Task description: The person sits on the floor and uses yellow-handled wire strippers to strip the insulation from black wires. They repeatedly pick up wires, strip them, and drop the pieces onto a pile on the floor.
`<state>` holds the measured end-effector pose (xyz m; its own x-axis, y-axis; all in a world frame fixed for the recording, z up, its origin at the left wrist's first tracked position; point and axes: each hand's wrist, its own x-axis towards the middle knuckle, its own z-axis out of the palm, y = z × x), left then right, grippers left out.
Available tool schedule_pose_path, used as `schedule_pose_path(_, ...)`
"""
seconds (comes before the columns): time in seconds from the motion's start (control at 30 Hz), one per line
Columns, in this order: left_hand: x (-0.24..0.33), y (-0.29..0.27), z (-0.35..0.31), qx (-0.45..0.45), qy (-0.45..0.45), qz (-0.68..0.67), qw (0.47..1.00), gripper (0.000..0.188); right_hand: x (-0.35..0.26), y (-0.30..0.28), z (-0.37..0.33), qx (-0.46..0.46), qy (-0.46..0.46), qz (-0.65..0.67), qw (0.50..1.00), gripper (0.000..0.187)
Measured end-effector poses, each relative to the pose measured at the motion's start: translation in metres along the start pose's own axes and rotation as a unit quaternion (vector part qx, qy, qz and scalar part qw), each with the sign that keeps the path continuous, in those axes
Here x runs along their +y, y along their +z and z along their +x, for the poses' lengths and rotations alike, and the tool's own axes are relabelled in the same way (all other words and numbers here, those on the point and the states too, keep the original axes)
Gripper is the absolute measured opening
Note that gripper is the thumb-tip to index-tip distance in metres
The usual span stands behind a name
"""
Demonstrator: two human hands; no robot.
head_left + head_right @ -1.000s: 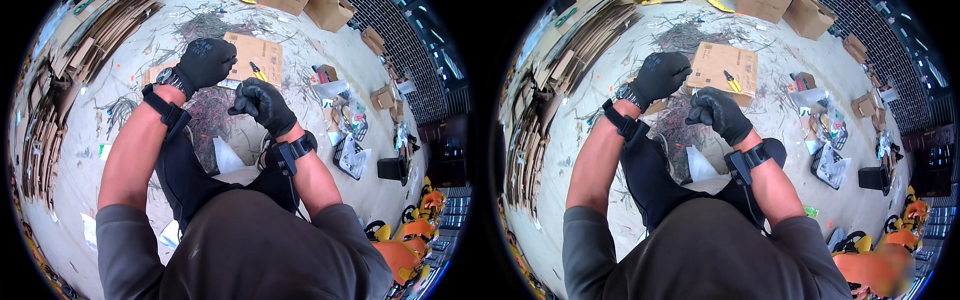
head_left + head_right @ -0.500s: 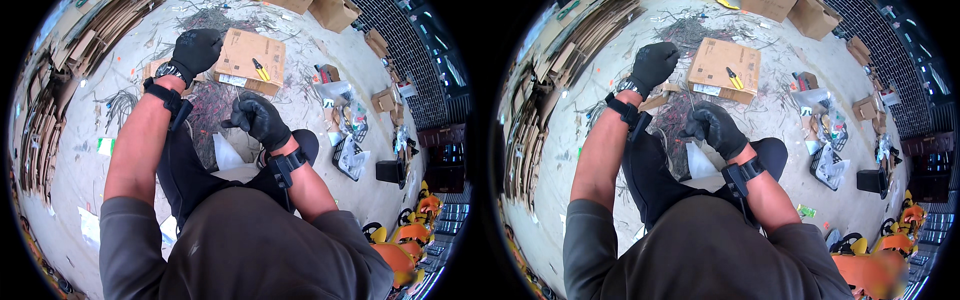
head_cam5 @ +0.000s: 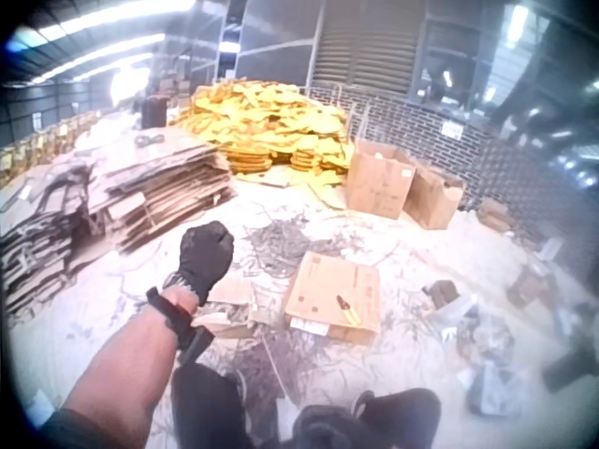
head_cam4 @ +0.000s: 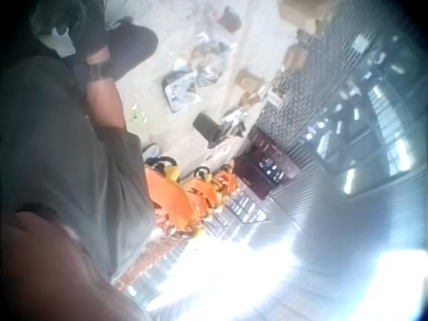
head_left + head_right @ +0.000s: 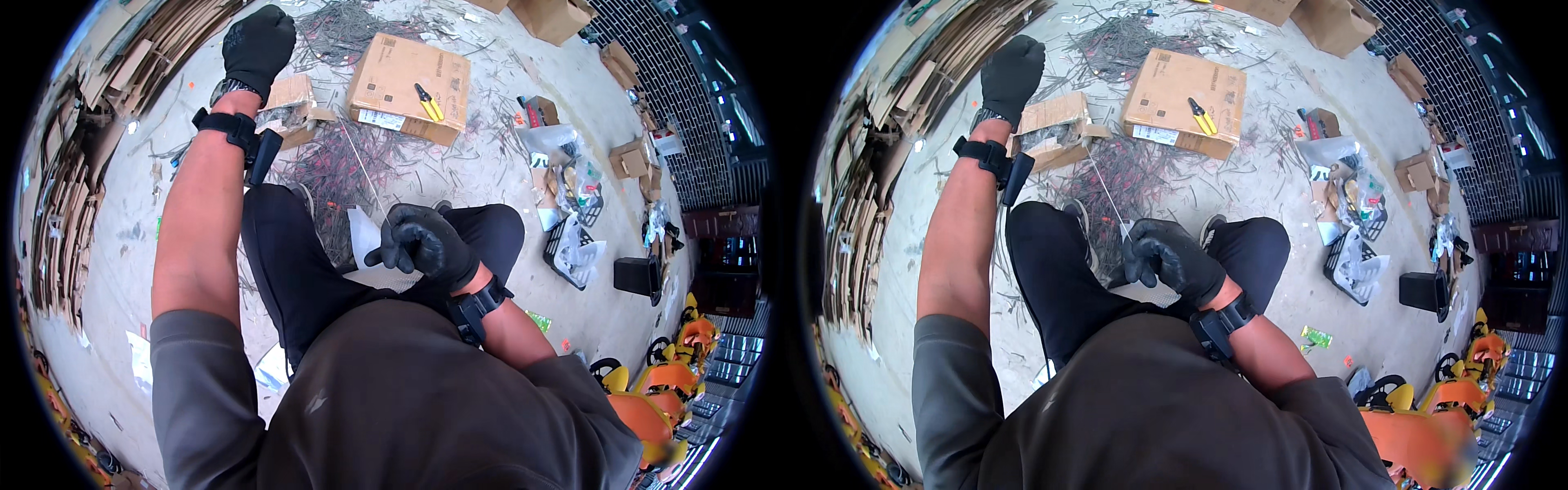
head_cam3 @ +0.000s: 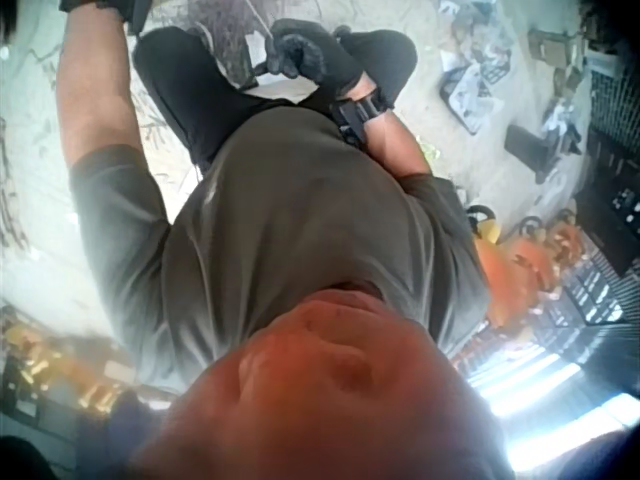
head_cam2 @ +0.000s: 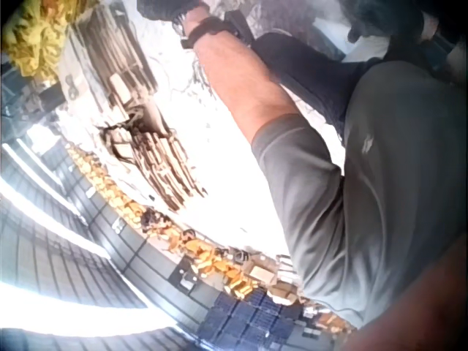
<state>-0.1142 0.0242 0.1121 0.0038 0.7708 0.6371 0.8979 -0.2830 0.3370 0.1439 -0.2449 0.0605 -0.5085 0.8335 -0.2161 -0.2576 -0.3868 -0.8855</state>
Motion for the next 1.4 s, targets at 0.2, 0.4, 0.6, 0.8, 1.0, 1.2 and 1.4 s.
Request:
schedule_pose_path(0.2, -0.050, -0.012, 0.022, 0.007, -0.068, 0.013, 0.998, 0.033, 0.004, -0.014, -0.024, 0.017, 0.030, -0.003, 0.999, 0.024)
schedule_pose_path(0.4, -0.092, -0.033, 0.025, -0.045, -0.035, 0.011, 0.998, 0.033, 0.014, -0.029, -0.039, 0.051, 0.114, -0.056, 0.991, 0.018)
schedule_pose_path(0.6, -0.033, -0.021, -0.048, -0.234, -0.017, -0.194, 0.953, 0.024, 0.047, -0.080, -0.019, 0.157, -0.062, -0.396, 0.902, 0.021)
schedule_pose_path(0.8, 0.041, -0.004, -0.116, -0.342, -0.039, -0.310, 0.886, 0.021, -0.023, -0.047, 0.022, 0.194, -0.107, -0.296, 0.929, 0.045)
schedule_pose_path(1.0, 0.095, -0.011, -0.148, -0.404, -0.048, -0.408, 0.817, 0.018, -0.009, -0.043, 0.055, 0.120, -0.084, -0.108, 0.983, 0.047)
schedule_pose_path(1.2, 0.073, -0.017, -0.153, -0.427, -0.039, -0.407, 0.807, 0.018, -0.003, -0.070, 0.032, 0.134, -0.052, -0.181, 0.973, 0.022)
schedule_pose_path(1.4, 0.064, -0.019, -0.153, -0.464, -0.070, -0.387, 0.794, 0.018, 0.000, -0.078, 0.028, 0.179, -0.032, -0.181, 0.967, 0.029)
